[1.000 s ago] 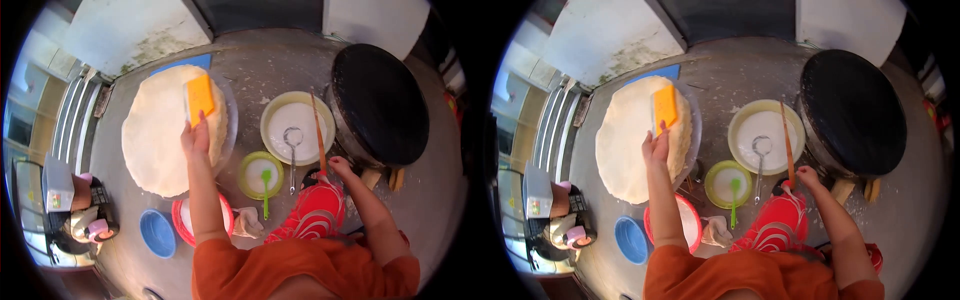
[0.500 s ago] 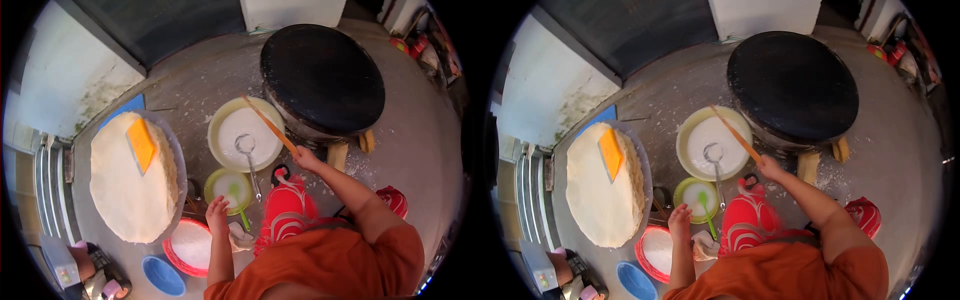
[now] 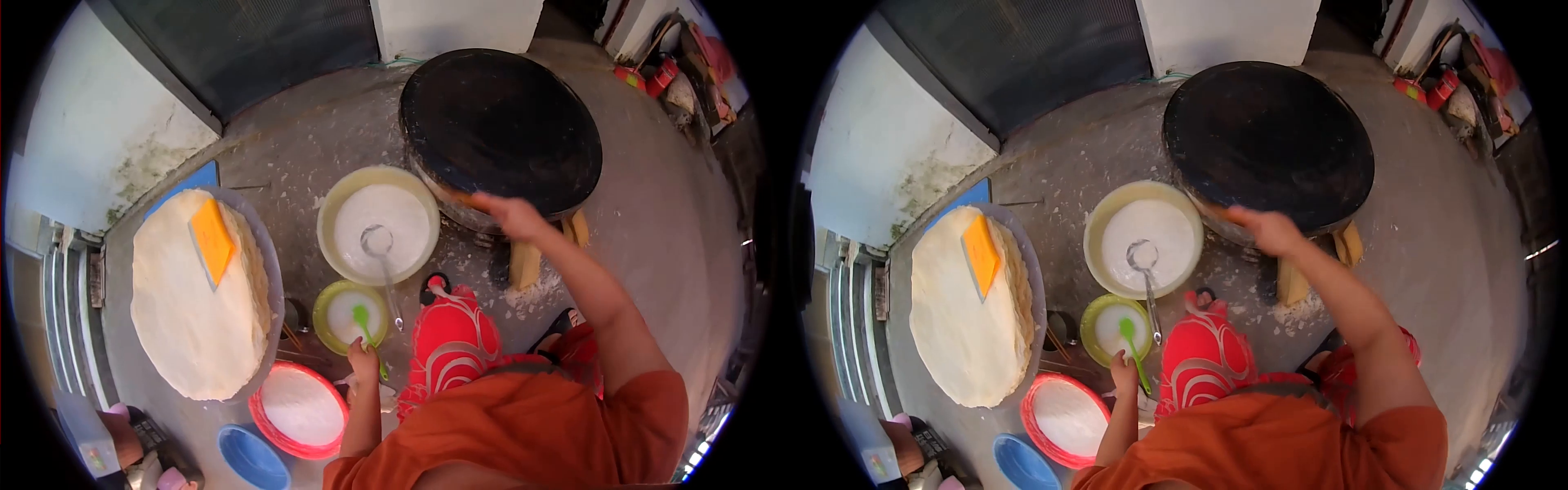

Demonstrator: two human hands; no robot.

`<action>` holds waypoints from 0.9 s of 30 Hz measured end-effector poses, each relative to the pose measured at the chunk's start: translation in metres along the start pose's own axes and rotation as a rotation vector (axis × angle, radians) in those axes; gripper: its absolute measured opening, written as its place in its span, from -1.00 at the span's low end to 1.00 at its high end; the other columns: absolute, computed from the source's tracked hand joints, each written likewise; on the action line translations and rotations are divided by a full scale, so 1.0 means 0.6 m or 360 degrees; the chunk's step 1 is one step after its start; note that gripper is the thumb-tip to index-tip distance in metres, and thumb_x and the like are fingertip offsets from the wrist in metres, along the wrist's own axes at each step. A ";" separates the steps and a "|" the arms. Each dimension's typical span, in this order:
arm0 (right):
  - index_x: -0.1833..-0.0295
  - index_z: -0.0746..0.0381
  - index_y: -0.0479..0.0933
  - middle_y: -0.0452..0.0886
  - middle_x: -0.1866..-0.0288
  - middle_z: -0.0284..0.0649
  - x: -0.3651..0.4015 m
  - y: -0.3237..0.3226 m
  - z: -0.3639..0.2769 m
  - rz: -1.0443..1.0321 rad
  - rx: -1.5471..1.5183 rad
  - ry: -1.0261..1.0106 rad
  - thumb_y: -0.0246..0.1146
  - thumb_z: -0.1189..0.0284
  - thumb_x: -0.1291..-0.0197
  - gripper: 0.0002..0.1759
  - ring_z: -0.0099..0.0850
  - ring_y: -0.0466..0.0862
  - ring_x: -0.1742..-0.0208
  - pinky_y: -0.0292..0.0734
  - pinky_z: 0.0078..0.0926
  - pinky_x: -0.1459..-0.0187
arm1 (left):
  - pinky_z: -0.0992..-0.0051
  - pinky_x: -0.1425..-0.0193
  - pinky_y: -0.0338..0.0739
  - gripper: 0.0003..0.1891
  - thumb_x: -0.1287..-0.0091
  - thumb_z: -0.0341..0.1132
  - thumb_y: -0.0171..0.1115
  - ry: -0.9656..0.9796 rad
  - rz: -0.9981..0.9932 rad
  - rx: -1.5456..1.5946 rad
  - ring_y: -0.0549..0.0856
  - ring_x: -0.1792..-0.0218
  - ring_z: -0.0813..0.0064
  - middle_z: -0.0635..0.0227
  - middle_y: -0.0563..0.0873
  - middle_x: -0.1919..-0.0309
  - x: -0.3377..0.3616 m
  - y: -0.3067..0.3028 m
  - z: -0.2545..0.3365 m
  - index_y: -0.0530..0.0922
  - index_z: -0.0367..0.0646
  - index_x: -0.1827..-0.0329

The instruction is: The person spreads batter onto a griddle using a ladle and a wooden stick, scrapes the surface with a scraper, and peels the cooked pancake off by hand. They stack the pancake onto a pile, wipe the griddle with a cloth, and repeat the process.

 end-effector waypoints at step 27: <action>0.19 0.00 0.60 0.63 0.46 -0.32 -0.023 0.291 -0.225 -0.1212 0.0440 0.0072 0.11 0.41 0.15 -0.67 -0.39 0.63 0.38 0.49 -0.47 0.32 | 0.45 0.59 0.38 -0.73 -0.27 -0.25 -0.04 -0.0154 0.0468 -0.0138 0.52 0.68 0.44 0.24 0.48 0.73 0.006 0.037 -0.100 0.55 -0.28 0.34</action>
Point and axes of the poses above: each hand's wrist, its own x-axis away from the middle knuckle, its own y-axis out of the palm, z = x × y, the point moved 9 cm from there along -x, towards the middle knuckle
